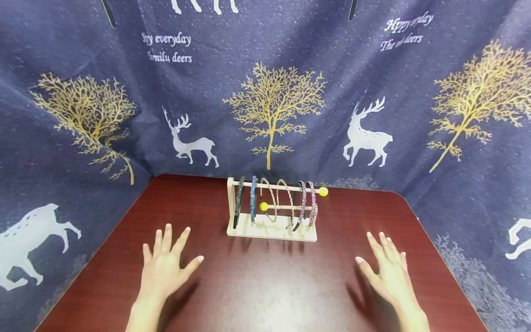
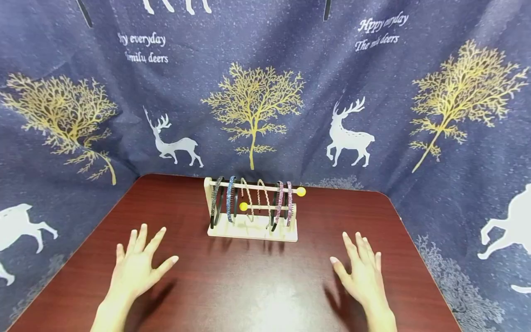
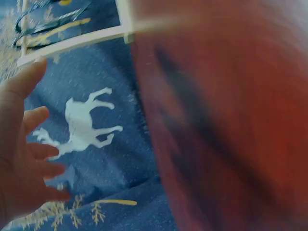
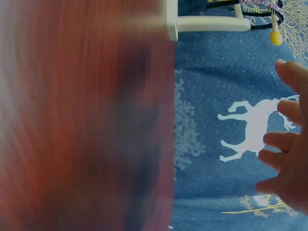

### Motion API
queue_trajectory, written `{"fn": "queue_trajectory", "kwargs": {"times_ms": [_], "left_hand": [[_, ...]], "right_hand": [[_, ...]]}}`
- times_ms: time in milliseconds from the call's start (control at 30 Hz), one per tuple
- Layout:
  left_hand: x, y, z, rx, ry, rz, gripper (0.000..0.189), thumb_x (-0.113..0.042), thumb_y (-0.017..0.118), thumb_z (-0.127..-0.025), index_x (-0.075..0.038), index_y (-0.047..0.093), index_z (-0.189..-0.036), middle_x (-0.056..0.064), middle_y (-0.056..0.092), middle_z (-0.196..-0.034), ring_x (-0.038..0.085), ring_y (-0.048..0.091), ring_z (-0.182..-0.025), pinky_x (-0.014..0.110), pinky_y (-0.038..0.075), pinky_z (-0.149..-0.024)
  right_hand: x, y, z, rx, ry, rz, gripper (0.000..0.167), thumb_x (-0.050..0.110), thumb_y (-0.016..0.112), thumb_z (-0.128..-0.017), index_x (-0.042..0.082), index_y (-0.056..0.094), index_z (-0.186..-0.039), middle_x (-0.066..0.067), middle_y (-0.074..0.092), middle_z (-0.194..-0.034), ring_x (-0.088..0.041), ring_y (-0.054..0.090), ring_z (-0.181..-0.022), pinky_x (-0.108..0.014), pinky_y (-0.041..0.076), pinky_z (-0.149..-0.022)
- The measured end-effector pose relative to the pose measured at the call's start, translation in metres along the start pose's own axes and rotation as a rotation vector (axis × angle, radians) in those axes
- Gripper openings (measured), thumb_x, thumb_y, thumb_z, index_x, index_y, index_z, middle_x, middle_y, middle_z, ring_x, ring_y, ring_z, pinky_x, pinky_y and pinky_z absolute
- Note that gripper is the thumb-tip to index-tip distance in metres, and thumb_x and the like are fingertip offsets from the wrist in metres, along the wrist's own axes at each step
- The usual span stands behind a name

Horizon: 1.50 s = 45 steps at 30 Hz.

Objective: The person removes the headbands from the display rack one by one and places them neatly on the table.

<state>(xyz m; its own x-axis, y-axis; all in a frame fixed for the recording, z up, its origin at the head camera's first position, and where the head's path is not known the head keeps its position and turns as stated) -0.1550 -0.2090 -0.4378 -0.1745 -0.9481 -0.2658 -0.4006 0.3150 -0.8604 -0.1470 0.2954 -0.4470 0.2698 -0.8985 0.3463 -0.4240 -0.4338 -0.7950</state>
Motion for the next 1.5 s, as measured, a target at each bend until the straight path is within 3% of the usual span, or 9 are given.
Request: {"fn": "queue_trajectory", "kwargs": {"times_ms": [200,367,433,667,867,1133,1333,1500], "left_hand": [[-0.005,0.000,-0.010,-0.028,-0.015,0.173,0.069,-0.040,0.071,-0.077,-0.009,0.048,-0.134,0.029,0.044,-0.132,0.048,0.042,-0.117,0.065,0.033,-0.089],[-0.010,0.015,-0.020,0.027,-0.056,0.330,0.068,-0.037,0.071,-0.080,-0.006,0.047,-0.135,0.024,0.046,-0.132,0.042,0.043,-0.119,0.060,0.036,-0.090],[-0.013,0.022,-0.024,0.049,-0.069,0.393,0.068,-0.035,0.072,-0.080,-0.004,0.046,-0.136,0.023,0.047,-0.132,0.040,0.043,-0.120,0.057,0.036,-0.093],[-0.022,0.041,-0.032,0.104,-0.217,0.564,0.072,-0.029,0.076,-0.076,-0.006,0.045,-0.136,0.022,0.051,-0.128,0.037,0.051,-0.113,0.052,0.041,-0.090],[-0.028,0.057,-0.038,0.151,-0.332,0.773,0.076,-0.023,0.079,-0.074,-0.008,0.042,-0.138,0.020,0.046,-0.134,0.039,0.048,-0.117,0.049,0.041,-0.093],[-0.030,0.078,-0.043,0.205,-0.399,0.915,0.080,-0.019,0.081,-0.071,-0.008,0.040,-0.140,0.026,0.043,-0.134,0.041,0.043,-0.120,0.052,0.037,-0.096],[-0.031,0.092,-0.045,0.198,-0.426,1.038,0.083,-0.011,0.080,-0.070,-0.010,0.037,-0.142,0.026,0.037,-0.138,0.041,0.038,-0.123,0.053,0.032,-0.100],[-0.033,0.102,-0.050,0.186,-0.424,1.116,0.083,-0.004,0.078,-0.070,-0.008,0.037,-0.142,0.028,0.035,-0.138,0.043,0.035,-0.125,0.051,0.028,-0.102]], "right_hand": [[0.015,0.008,-0.002,-0.163,0.025,-0.187,0.063,0.011,0.073,-0.077,0.004,0.048,-0.134,-0.024,0.045,-0.134,-0.046,0.039,-0.120,-0.058,0.027,-0.098],[0.031,0.018,-0.007,-0.249,0.185,-0.341,0.058,0.003,0.073,-0.076,0.004,0.053,-0.131,-0.016,0.055,-0.125,-0.031,0.049,-0.114,-0.021,0.034,-0.097],[0.037,0.024,-0.008,-0.258,0.250,-0.459,0.055,0.000,0.071,-0.079,0.005,0.053,-0.130,-0.013,0.058,-0.122,-0.024,0.052,-0.111,-0.013,0.034,-0.093],[0.055,0.044,-0.017,-0.304,0.345,-0.909,0.044,-0.009,0.060,-0.084,-0.006,0.051,-0.127,-0.004,0.061,-0.114,-0.012,0.057,-0.105,-0.022,0.044,-0.089],[0.060,0.061,-0.022,-0.352,0.318,-1.173,0.041,-0.005,0.059,-0.086,-0.010,0.049,-0.126,-0.019,0.061,-0.114,-0.020,0.059,-0.104,-0.024,0.046,-0.087],[0.072,0.080,-0.034,-0.295,0.302,-1.321,0.044,-0.006,0.058,-0.087,-0.014,0.044,-0.127,-0.029,0.056,-0.117,-0.027,0.058,-0.106,-0.029,0.046,-0.088],[0.078,0.089,-0.041,-0.272,0.255,-1.369,0.046,-0.010,0.055,-0.087,-0.014,0.041,-0.130,-0.038,0.047,-0.119,-0.029,0.055,-0.109,-0.028,0.046,-0.088],[0.078,0.096,-0.046,-0.247,0.231,-1.377,0.046,-0.011,0.054,-0.086,-0.013,0.041,-0.130,-0.032,0.051,-0.120,-0.029,0.053,-0.110,-0.028,0.044,-0.090]]}}
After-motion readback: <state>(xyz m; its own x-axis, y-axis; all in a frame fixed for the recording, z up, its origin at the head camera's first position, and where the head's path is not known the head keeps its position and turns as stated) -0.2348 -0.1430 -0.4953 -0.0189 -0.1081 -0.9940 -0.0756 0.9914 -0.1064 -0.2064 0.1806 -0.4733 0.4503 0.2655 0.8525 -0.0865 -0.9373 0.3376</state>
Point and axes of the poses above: each hand's wrist, its own z-axis away from the middle knuckle, its own y-axis out of the palm, x = y × z, the point moved 2 cm from there along -z, towards the middle knuckle
